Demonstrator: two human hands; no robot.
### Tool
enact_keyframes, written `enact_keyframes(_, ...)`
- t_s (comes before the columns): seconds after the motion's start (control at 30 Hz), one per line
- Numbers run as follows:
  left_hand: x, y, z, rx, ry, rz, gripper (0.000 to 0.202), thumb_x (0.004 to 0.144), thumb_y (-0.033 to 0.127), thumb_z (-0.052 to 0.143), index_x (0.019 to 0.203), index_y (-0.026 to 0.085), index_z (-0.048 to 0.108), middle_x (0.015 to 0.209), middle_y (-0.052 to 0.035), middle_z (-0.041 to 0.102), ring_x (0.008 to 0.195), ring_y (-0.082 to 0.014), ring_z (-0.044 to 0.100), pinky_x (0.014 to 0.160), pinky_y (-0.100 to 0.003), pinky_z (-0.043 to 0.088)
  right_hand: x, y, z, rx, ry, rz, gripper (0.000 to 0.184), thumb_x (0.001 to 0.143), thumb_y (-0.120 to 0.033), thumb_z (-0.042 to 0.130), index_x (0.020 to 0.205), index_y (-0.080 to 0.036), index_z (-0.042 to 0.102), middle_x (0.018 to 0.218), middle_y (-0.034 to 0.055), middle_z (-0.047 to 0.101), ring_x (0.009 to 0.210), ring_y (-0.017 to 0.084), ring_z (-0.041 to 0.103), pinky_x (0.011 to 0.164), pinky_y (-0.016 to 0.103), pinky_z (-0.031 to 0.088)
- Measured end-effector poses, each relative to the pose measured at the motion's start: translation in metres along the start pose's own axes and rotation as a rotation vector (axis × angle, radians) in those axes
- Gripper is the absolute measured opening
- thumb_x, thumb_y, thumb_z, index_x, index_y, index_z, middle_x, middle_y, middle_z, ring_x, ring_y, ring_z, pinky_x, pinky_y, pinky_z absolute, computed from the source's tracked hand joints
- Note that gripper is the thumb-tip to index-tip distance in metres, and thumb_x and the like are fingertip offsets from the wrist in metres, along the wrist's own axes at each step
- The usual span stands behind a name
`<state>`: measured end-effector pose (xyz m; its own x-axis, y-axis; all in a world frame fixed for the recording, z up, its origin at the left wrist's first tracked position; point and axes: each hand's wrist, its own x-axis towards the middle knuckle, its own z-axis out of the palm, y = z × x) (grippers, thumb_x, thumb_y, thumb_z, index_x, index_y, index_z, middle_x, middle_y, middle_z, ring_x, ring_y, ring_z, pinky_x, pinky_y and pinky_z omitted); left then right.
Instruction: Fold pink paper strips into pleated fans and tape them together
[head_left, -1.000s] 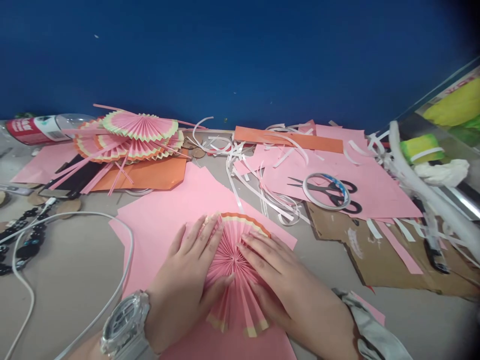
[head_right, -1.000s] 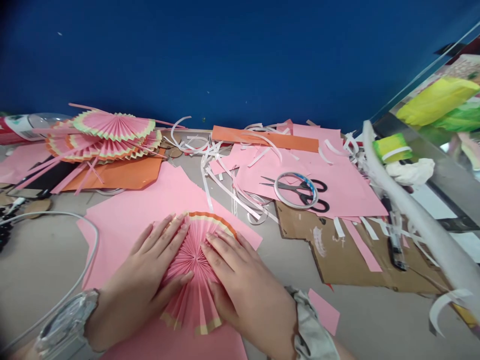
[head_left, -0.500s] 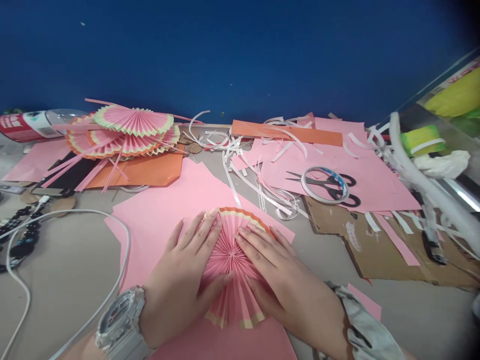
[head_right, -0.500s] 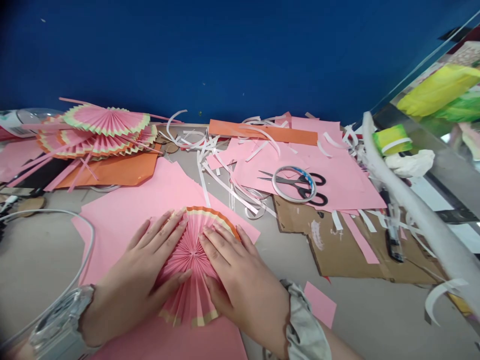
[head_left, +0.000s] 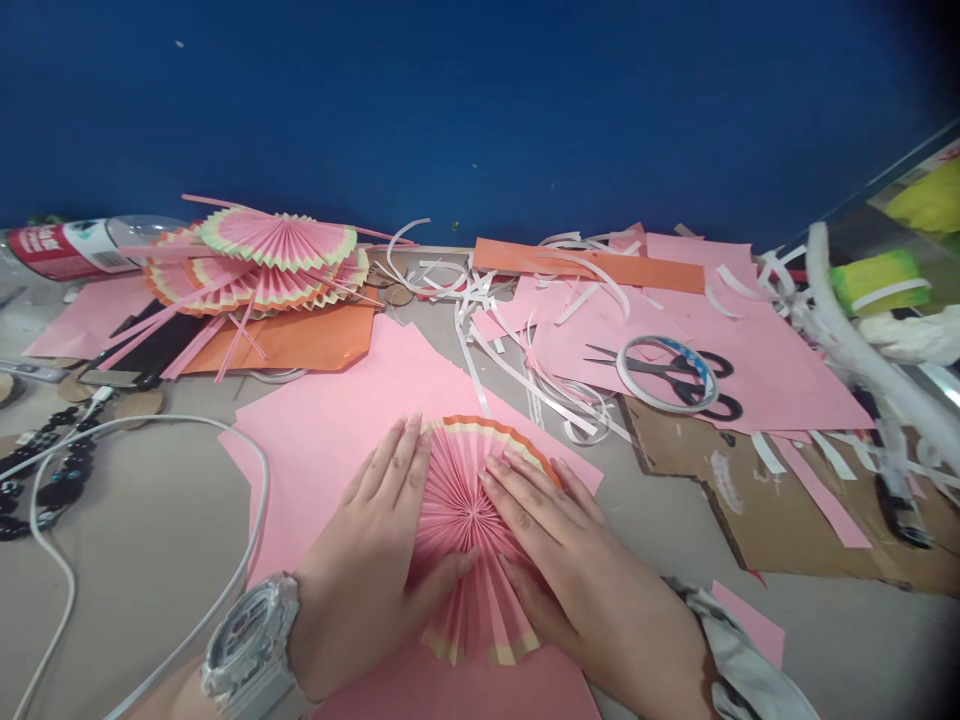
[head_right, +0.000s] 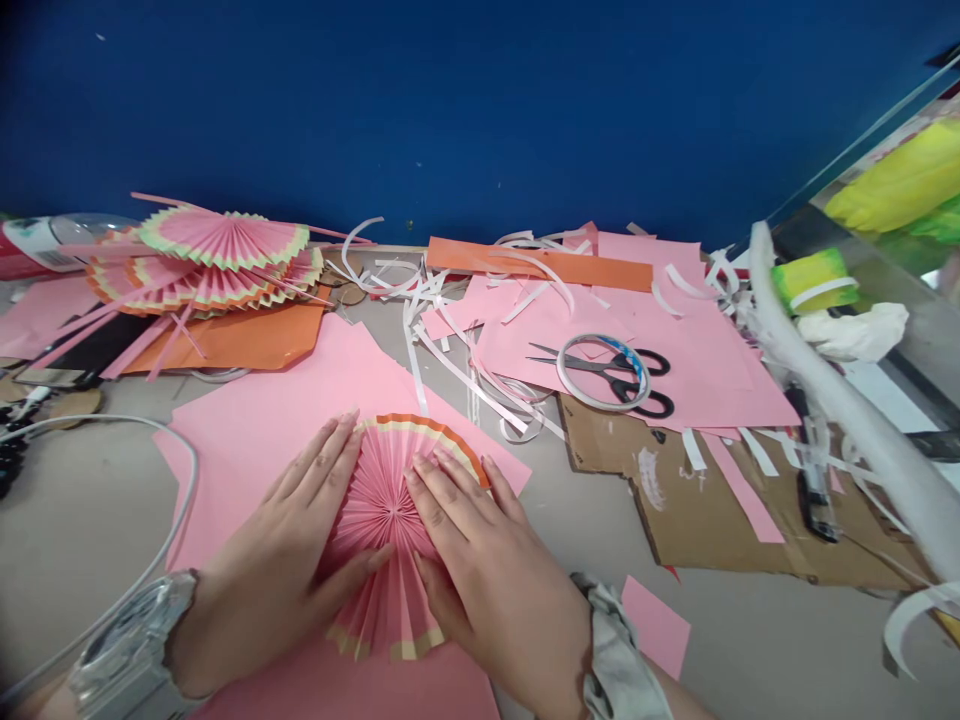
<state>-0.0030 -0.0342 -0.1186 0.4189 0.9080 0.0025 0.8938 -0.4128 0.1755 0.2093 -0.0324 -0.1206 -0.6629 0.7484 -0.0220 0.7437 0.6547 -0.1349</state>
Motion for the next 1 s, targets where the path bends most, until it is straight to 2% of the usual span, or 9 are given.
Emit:
enact_keyframes(0.2,0.002,-0.001,-0.001,-0.026,0.015,0.021,0.081,0.084,0.053,0.041,0.143,0.009,0.007,0.152,-0.0105,0.009,0.138,-0.0273,0.009,0.110,-0.043,0.025,-0.001,0.000,0.001,-0.018,0.011,-0.007,0.057,0.088,-0.022,0.033,0.142,-0.015,0.019,0.149,-0.0001,0.017,0.137,0.019,0.017,0.106,0.046,0.031)
enact_keyframes(0.37,0.003,-0.002,-0.002,-0.046,-0.002,0.025,0.082,0.083,0.056,0.039,0.143,0.008,0.009,0.152,-0.0105,0.009,0.138,-0.0266,0.008,0.111,-0.042,0.023,-0.001,0.000,0.002,-0.029,0.000,-0.006,0.057,0.088,-0.022,0.032,0.143,-0.015,0.017,0.149,-0.0002,0.016,0.137,0.018,0.014,0.106,0.046,0.029)
enact_keyframes(0.57,0.004,-0.003,-0.004,-0.116,0.008,0.036,0.082,0.083,0.054,0.043,0.144,0.012,0.006,0.151,-0.0110,0.014,0.138,-0.0261,0.012,0.110,-0.044,0.023,0.001,0.000,-0.001,-0.026,-0.001,-0.007,0.056,0.088,-0.022,0.031,0.143,-0.015,0.019,0.149,0.0002,0.016,0.138,0.018,0.014,0.107,0.047,0.027)
enact_keyframes(0.8,0.007,-0.006,-0.005,-0.325,0.028,-0.046,0.098,0.073,0.056,0.058,0.143,0.018,0.000,0.148,-0.0124,0.021,0.137,-0.0266,0.018,0.109,-0.045,0.028,-0.001,-0.001,-0.003,0.028,-0.005,-0.011,0.058,0.086,-0.022,0.034,0.142,-0.014,0.021,0.148,0.0015,0.022,0.136,0.020,0.021,0.106,0.050,0.027)
enact_keyframes(1.0,0.013,-0.004,-0.005,-0.378,0.015,-0.098,0.113,0.064,0.066,0.059,0.141,0.021,-0.011,0.147,-0.0137,0.024,0.136,-0.0267,0.021,0.106,-0.046,0.032,-0.001,-0.001,-0.002,0.046,0.003,0.009,0.057,0.088,-0.031,0.035,0.142,-0.015,0.022,0.148,0.0000,0.022,0.135,0.019,0.021,0.106,0.050,0.027)
